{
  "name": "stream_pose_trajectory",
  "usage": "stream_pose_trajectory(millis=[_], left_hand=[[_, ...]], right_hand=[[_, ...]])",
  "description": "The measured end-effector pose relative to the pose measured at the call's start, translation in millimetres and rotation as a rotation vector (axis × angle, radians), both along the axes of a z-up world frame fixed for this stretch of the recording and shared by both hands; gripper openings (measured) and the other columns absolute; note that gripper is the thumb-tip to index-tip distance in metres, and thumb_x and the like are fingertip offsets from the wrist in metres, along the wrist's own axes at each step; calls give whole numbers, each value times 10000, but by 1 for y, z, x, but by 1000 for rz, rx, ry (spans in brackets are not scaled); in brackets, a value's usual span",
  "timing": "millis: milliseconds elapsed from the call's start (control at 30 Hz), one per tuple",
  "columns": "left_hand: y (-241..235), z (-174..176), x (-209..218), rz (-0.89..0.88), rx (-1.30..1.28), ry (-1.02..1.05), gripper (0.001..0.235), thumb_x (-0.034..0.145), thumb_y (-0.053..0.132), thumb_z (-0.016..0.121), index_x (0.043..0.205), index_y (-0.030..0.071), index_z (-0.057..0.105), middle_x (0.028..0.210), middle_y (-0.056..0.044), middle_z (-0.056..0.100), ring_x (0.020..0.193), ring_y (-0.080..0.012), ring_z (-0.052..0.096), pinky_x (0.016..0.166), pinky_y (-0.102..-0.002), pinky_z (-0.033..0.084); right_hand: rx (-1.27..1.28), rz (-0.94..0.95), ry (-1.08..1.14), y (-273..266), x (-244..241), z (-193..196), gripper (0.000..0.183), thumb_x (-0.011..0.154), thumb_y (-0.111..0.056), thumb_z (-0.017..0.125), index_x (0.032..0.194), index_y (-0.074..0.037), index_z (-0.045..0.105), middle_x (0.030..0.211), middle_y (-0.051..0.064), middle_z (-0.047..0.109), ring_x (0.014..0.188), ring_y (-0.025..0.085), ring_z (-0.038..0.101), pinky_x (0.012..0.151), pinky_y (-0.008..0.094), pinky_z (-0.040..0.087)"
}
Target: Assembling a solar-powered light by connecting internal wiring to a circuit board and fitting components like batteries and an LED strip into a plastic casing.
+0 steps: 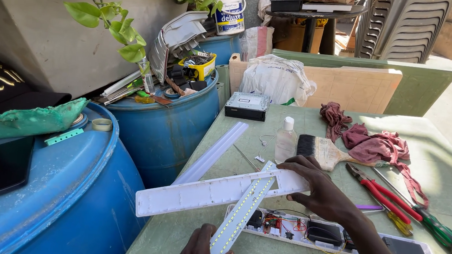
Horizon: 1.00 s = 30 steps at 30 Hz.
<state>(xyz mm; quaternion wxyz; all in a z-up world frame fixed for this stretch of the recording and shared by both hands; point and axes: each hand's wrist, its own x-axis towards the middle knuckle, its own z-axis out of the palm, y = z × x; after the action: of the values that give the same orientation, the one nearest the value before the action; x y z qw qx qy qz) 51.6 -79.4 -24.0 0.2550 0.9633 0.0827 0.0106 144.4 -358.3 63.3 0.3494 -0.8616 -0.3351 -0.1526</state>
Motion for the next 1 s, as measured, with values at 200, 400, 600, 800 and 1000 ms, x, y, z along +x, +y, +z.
stream_pose_trajectory(millis=[200,400,600,800,1000], left_hand=[[8,1,3,-2,31,28,586,754,505,823,1204,374,471,1226,108,621,1085,-124,659,745,-265,612],[-1,2,4,15,0,90,562,763,594,802,1146,351,470,1185,121,642,1056,-105,643,740,-272,552],[-16,-2,-6,53,-24,30,589,687,522,893,1103,350,513,1152,157,679,1029,-95,665,717,-282,544],[-31,-23,-24,42,-102,-279,459,567,463,875,899,337,585,900,187,751,729,-103,699,499,-310,470],[-35,-46,-32,-11,-163,-188,437,615,526,851,918,342,595,893,179,746,704,-66,684,526,-248,479]], right_hand=[[-22,-13,-71,9,-4,1,597,726,-94,804,1284,-164,606,1236,22,610,1100,222,464,965,372,385],[-62,-40,-124,16,-10,5,602,712,-43,792,1272,-145,598,1238,29,609,1091,232,482,914,382,435],[-46,-88,-119,5,-31,0,582,722,-70,786,1272,-141,609,1242,39,610,1087,243,494,929,377,403],[16,-256,-49,-15,-65,-10,634,742,-83,776,1340,-180,587,1321,26,581,1177,226,472,1009,398,408],[-2,-297,-211,-12,-92,-28,611,779,-97,697,1368,-126,538,1352,58,568,1209,279,448,1037,437,398]])
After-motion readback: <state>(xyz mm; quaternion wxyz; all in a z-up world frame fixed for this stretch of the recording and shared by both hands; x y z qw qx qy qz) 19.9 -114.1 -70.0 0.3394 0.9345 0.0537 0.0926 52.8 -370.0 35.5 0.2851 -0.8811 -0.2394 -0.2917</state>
